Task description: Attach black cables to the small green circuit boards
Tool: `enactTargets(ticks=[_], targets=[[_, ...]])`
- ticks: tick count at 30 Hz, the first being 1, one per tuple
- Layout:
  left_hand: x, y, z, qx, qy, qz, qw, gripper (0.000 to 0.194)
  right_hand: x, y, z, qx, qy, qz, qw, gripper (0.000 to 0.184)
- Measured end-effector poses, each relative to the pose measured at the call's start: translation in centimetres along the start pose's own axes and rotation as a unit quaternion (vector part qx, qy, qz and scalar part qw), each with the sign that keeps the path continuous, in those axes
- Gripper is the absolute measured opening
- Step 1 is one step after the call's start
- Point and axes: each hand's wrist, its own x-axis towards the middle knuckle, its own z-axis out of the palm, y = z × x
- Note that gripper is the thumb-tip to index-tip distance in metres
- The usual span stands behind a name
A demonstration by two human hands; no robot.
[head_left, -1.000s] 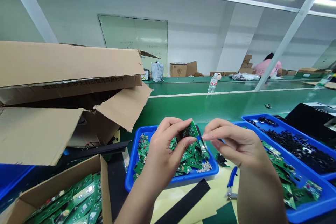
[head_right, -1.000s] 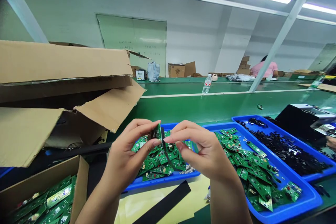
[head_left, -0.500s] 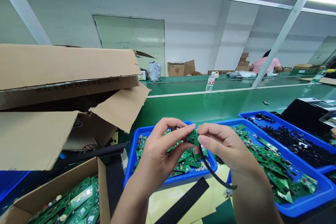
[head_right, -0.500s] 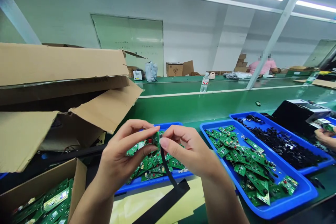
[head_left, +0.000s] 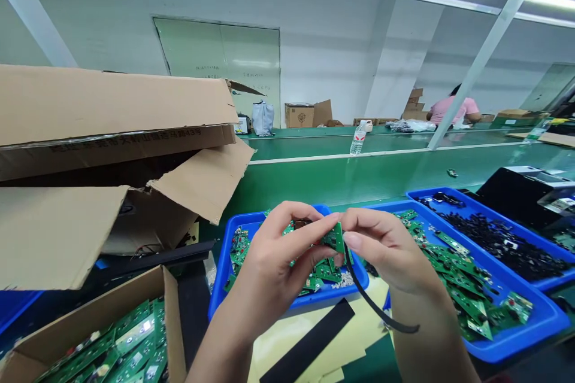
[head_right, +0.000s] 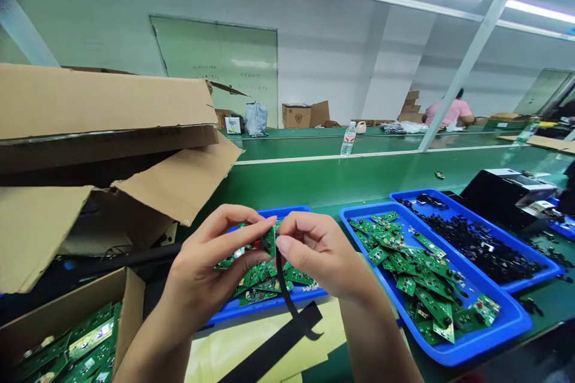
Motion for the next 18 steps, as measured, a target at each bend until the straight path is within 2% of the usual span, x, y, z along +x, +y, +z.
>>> enactTargets(ticks=[8,13,18], targets=[[-0.03,0.09,0.06,0.013,0.004,-0.002,1.000,0.032,0.44,0.55,0.08,0.050,-0.009,-0.003,0.999,0.021],[0.08,0.17,0.09,0.006,0.010,-0.009,1.000,0.034,0.12,0.19,-0.22,0.071,-0.035,0.019,0.997,0.014],[0.20,0.31,0.05,-0.022,0.005,-0.001,1.000,0.031,-0.06,0.13,-0.43,0.067,-0.055,0.020,0.996,0.022]])
